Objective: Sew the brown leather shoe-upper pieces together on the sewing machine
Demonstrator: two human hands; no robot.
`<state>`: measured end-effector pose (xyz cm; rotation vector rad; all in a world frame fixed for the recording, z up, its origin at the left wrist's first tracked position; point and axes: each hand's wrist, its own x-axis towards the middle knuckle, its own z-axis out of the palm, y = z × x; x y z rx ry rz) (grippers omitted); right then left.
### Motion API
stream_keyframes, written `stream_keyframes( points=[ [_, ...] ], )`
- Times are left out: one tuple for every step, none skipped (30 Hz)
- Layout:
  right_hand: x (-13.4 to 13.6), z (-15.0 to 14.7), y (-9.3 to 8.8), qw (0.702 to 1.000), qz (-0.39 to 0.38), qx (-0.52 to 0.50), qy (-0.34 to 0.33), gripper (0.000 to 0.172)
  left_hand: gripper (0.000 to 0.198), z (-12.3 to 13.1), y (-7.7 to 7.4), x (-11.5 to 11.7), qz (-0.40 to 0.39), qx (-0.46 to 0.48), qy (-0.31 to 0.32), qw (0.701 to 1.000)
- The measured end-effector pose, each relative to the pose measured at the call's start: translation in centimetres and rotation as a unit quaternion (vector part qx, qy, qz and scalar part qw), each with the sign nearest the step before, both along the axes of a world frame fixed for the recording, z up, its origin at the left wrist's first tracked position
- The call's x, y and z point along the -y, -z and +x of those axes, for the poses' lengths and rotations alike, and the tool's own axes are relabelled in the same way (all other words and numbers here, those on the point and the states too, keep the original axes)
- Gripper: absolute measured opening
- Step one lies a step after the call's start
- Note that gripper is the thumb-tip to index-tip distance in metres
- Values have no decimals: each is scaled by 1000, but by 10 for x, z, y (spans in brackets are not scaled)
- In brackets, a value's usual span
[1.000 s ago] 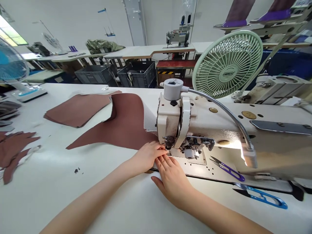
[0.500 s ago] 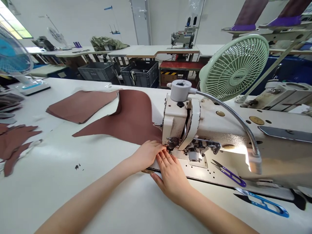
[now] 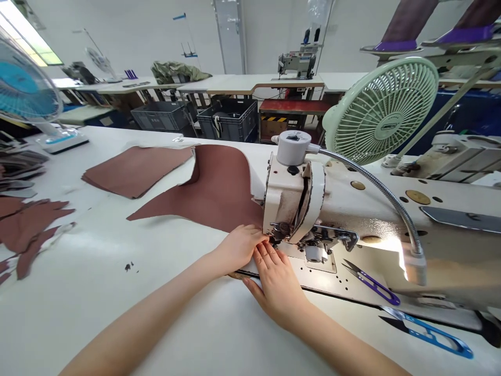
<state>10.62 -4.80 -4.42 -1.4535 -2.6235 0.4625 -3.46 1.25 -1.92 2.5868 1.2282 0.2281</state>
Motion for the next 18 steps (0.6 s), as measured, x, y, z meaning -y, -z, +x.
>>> stream_keyframes(
  points=[
    [1, 0, 1, 1000, 9, -1, -2, 65, 23, 0, 0, 1, -4, 3, -2, 1000],
    [1, -1, 3, 1000, 20, -3, -5, 64, 23, 1, -1, 1, -9, 7, -3, 1000],
    [2, -1, 6, 999, 33, -4, -7, 64, 24, 1, -2, 2, -13, 12, -3, 1000],
    [2, -2, 8, 999, 47, -6, -8, 63, 25, 0, -3, 2, -16, 17, -2, 1000],
    [2, -2, 11, 998, 61, -8, -8, 63, 27, -1, -5, 2, -21, 23, 0, 1000],
    [3, -2, 13, 997, 76, -11, -7, 63, 28, -3, -8, 2, -26, 28, 3, 999],
    [3, -1, 15, 996, 90, -15, -8, 62, 30, -7, -11, 1, -33, 31, 7, 999],
    [3, 0, 16, 994, 103, -22, -11, 61, 31, -12, -13, 0, -39, 31, 11, 999],
    [4, 1, 17, 993, 115, -31, -17, 59, 33, -19, -16, -2, -37, 24, 8, 999],
    [5, 2, 16, 991, 126, -44, -29, 55, 34, -27, -18, -5, -26, 11, -4, 1000],
    [6, 4, 16, 988, 134, -59, -46, 49, 34, -36, -18, -8, -6, -8, -28, 1000],
    [7, 5, 15, 985, 141, -76, -67, 45, 36, -45, -16, -11, 22, -31, -60, 997],
    [7, 6, 14, 980, 151, -94, -86, 41, 39, -55, -13, -14, 49, -56, -98, 992],
    [7, 7, 14, 975, 162, -110, -101, 39, 45, -64, -8, -17, 71, -78, -133, 985],
    [7, 7, 13, 971, 174, -123, -111, 38, 50, -73, -2, -20, 86, -96, -159, 979],
    [7, 7, 13, 966, 188, -134, -116, 36, 55, -79, 3, -23, 95, -110, -174, 974],
    [6, 7, 13, 962, 202, -142, -118, 35, 58, -84, 9, -27, 99, -119, -181, 971],
    [5, 6, 13, 958, 216, -148, -120, 34, 59, -87, 13, -32, 103, -126, -181, 970]
  ],
)
